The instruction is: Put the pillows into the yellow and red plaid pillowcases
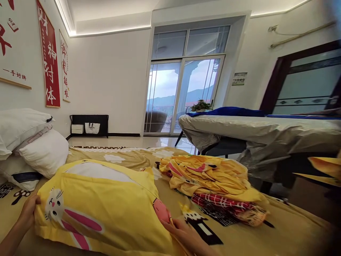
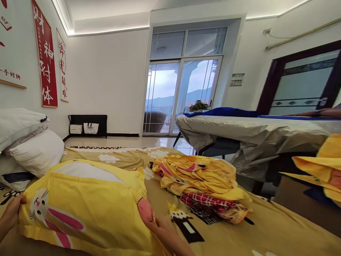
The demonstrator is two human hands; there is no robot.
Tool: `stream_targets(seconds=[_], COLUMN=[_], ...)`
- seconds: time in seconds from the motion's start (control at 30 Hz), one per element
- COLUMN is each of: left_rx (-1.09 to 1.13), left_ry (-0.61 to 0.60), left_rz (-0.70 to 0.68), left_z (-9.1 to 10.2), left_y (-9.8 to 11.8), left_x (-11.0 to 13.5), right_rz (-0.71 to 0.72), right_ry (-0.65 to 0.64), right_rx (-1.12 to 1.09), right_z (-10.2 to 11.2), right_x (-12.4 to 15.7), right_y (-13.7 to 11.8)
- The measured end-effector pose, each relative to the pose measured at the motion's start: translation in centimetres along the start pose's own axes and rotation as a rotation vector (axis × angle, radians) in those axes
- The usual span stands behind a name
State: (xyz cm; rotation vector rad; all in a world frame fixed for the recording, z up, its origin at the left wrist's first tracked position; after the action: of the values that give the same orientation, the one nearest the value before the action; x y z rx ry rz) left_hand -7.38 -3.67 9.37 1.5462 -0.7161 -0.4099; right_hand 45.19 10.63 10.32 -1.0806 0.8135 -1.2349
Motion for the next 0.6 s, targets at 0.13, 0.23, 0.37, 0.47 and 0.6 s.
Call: stream_targets(seconds=[0.13, 0.23, 0.37, 0.47, 0.6], left_rx=[-0.050, -0.053, -0.179, -0.537, -0.766], left_ry=[-0.150, -0.263, -0.236, -0.144, -0.166], left_rz=[0.033, 0.087, 0.060, -0.232, -0.421], left_z=[-0.8, -0.6, 1.1, 2.5, 2.1], left_y=[0.4, 0.2, -0.9, -0.8, 0.1], left_x=[0.4, 0.5, -0.6, -2.0, -2.6], right_rz=[-0.030, -0.078, -0.101, -0.058, -0.009], right_ry=[-0.149, -0.055, -0.011, -0.039, 0.015], right_rx=[-0.205, -0.361, -0.491, -0.468, -0.510], right_z=[-2.3, -2.1, -0.4, 1.6, 3.3], right_x=[-0.9, -1.8, -1.9, -1.0, -0.2], right_y=[0.4, 1.4, 2.9, 2.9, 2.9])
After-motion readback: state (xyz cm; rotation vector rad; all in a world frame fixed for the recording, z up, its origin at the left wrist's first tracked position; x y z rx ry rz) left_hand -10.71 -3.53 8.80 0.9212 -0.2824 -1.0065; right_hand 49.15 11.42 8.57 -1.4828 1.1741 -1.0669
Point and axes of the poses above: each hand's wrist, its own x-axis away from the middle knuckle, its own z-axis out of the back of the hand, y = z × x, the point moved 4 cm from there along -x, towards the middle knuckle, and after that the axes turned 1 degree about -x, right-handed, at the moved point
